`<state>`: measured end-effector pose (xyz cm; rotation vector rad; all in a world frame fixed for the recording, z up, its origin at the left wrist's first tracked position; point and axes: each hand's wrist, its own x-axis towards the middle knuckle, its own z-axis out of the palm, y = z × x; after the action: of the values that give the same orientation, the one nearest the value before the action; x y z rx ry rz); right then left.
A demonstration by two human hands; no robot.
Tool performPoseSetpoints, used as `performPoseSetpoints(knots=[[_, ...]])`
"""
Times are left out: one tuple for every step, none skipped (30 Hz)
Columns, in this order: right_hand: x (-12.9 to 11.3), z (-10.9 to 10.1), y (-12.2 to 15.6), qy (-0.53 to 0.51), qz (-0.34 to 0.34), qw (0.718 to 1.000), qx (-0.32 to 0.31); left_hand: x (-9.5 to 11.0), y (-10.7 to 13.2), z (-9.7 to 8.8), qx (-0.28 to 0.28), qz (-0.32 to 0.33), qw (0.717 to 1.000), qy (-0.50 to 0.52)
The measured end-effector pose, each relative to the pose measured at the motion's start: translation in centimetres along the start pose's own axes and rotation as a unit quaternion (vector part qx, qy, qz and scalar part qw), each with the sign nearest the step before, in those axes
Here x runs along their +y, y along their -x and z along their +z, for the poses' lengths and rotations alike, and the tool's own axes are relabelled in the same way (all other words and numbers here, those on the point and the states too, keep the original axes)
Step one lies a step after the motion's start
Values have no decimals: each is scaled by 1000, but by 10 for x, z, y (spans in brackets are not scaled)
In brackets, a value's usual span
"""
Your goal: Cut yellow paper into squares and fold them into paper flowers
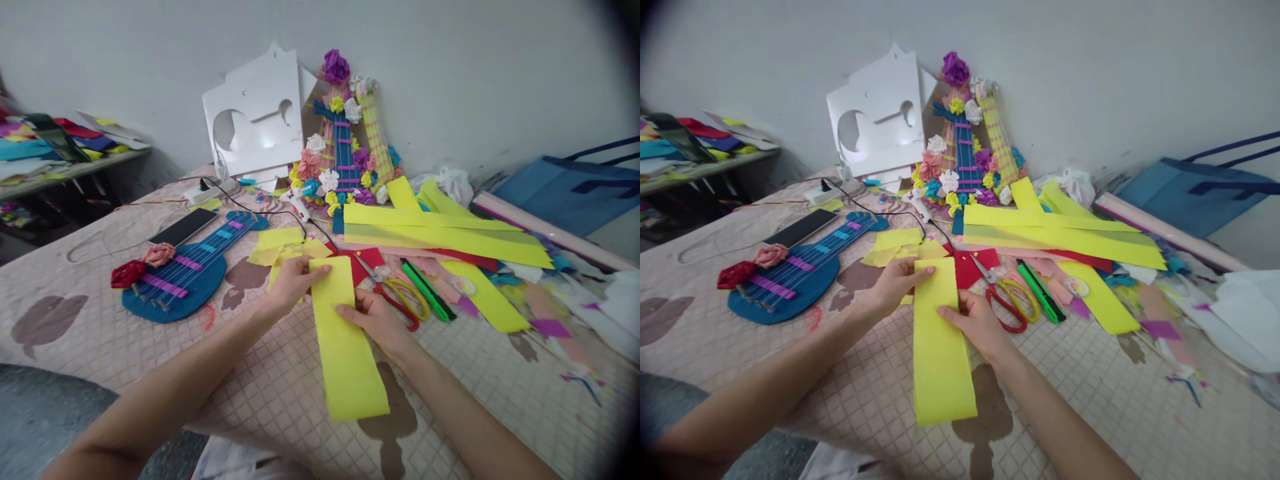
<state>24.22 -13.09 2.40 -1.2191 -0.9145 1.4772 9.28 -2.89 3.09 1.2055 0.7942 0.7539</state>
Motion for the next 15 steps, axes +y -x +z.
performPoseSetpoints(knots=[[0,0,0,-1,1,1000,-1,-1,0,0,1,2,1000,-2],[0,-1,0,-1,2,1000,-2,-1,-1,-1,2,4,1000,-2],[1,-1,-1,-2,1,1000,-2,-2,-1,-1,2,5,1000,-1],[1,-1,-1,-2,-2,1000,0,-2,-1,-1,1,5,1000,2],[1,-2,-2,-2,-4,1000,3,-3,-2,-2,-1,5,1000,5],[2,-2,-2,-2,-6,1000,6,-3,-2,-2,-3,3,1000,8],[2,-3,-2,-1,-7,1000,9,-3,-2,-2,-5,2,1000,11],[2,-3,-3,-1,-7,1000,11,-2,-2,-2,-5,1,1000,12],[2,-4,-3,0,-6,1000,12,-2,-2,-2,-4,1,1000,11],[2,-4,-3,2,-4,1000,13,-2,-2,-2,-2,1,1000,9],[1,-4,-3,4,-3,1000,14,-1,-2,-2,0,2,1000,6],[1,-4,-3,7,-3,1000,15,-1,-2,-1,3,3,1000,3],[1,-4,-3,10,-4,1000,17,-1,-2,-1,5,3,1000,1],[1,-4,-3,12,-4,1000,18,-1,-2,-1,7,3,1000,-1],[1,-4,-3,15,-4,1000,19,-1,-2,-1,7,2,1000,-4]])
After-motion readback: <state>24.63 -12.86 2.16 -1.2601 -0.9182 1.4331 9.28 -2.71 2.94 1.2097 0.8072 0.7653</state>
